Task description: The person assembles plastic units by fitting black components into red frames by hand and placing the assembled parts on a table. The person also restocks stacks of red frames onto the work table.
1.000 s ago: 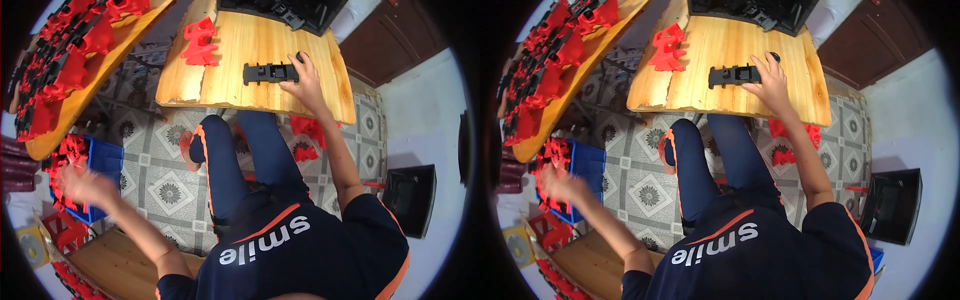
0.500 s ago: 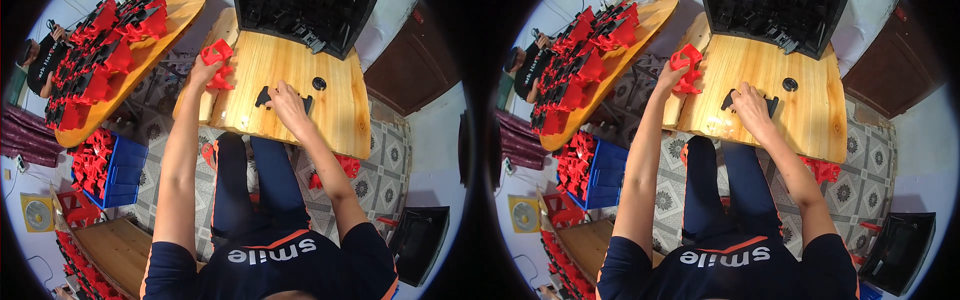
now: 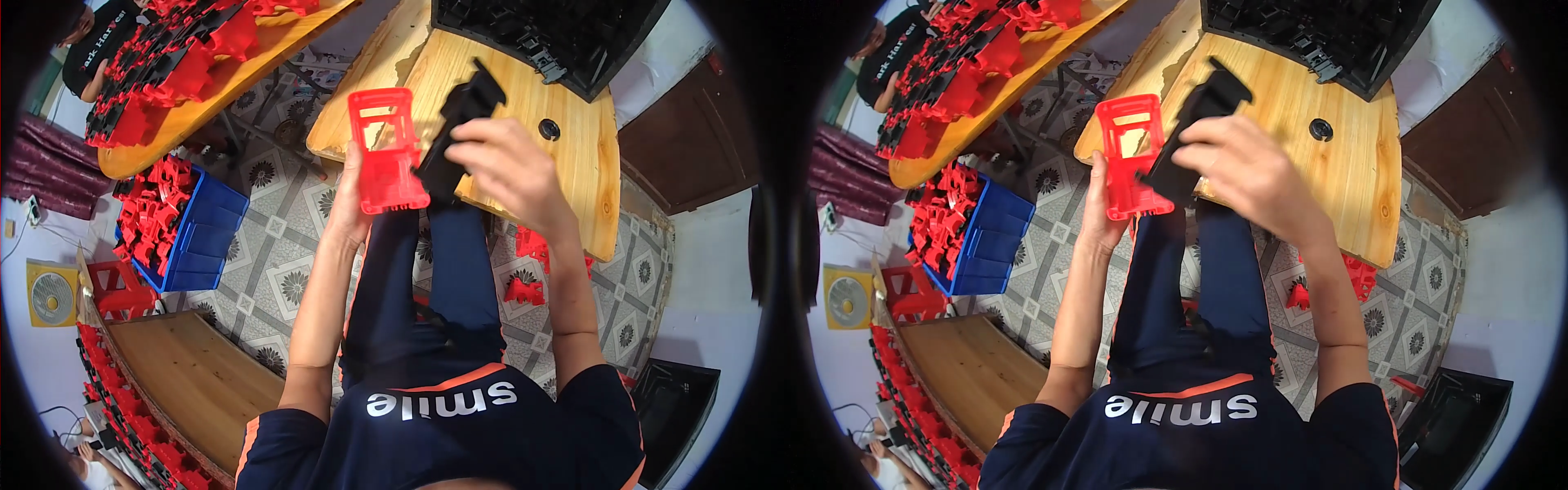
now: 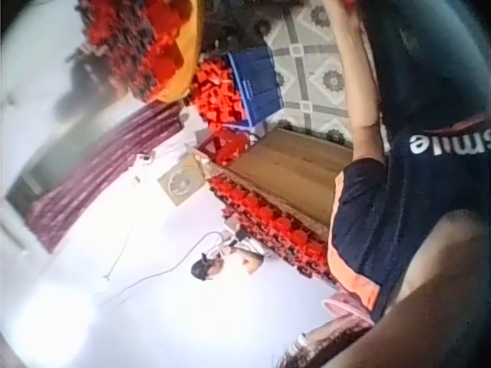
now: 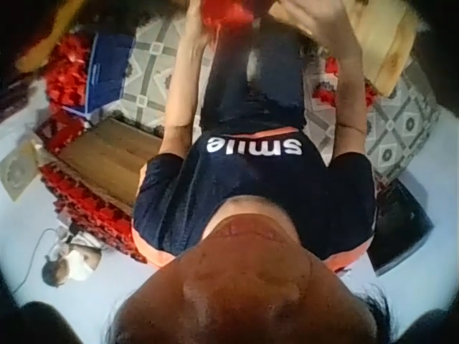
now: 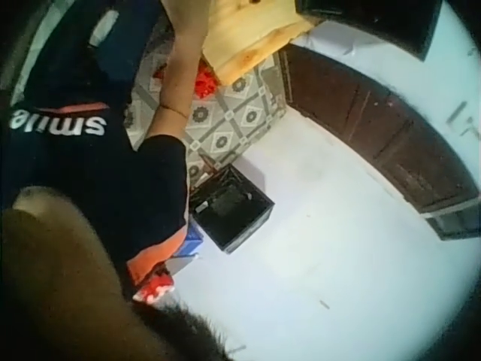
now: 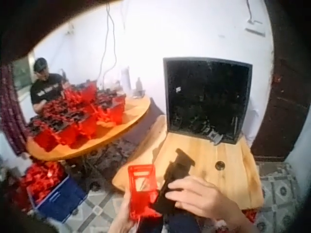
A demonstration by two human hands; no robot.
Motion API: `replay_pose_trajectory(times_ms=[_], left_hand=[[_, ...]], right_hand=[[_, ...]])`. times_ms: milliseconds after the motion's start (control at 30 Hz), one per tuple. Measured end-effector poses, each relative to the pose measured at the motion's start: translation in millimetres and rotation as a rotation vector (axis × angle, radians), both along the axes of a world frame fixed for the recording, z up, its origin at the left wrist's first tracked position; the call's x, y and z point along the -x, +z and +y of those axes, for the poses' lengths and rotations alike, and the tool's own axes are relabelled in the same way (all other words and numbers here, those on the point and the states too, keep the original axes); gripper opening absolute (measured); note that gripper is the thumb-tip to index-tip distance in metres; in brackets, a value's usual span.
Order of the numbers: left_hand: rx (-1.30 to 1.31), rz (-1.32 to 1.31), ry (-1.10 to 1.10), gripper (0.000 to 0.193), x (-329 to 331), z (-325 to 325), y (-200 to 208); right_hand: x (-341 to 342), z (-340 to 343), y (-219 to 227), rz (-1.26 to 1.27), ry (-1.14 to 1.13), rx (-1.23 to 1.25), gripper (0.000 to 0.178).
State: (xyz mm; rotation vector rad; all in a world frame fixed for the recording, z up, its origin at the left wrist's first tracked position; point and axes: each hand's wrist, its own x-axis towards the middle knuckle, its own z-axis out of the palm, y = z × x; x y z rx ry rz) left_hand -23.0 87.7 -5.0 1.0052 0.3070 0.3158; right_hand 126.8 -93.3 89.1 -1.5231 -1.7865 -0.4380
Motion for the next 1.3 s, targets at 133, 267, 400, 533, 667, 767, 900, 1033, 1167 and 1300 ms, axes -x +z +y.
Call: replay_pose_trajectory(times_ms=[133,267,400,533,667,767,900,1033,1167,1300], left_hand=[[0.011,-0.145,0.026,0.077,-1,-16,10],[-0.053,-0.116,0.053,0.067,-1,-24,13],[-0.065,-0.165,0.066,0.066,1,-28,13],[-0.103,-0.163,0.070,0.068,-1,-29,15],[-0.124,-0.154,0.065,0.072,-1,-29,18],[-0.130,-0.170,0.063,0.076,-1,-27,12],[-0.163,-0.206,0.079,0.082,1,-26,0],[-0.010,-0.152,-0.014,0.084,-1,-36,17],[0.055,-0.213,-0.029,0.085,-3,-34,14],[-0.160,-0.175,0.081,0.102,41,-33,29]], right_hand=[[24,8,5,-0.158,0.124,0.086,0.027],[28,12,0,-0.208,0.150,0.132,0.024],[29,14,-2,-0.192,0.153,0.180,0.029],[28,14,-1,-0.207,0.144,0.204,0.029],[29,16,-2,-0.224,0.149,0.163,0.024],[31,16,-5,-0.212,0.141,0.157,0.023],[20,15,-4,-0.030,0.215,0.217,0.027],[-9,24,-10,0.511,-0.017,0.017,0.040],[-14,54,-34,1.328,0.134,0.276,0.039],[21,83,-39,1.420,0.286,0.126,0.029]])
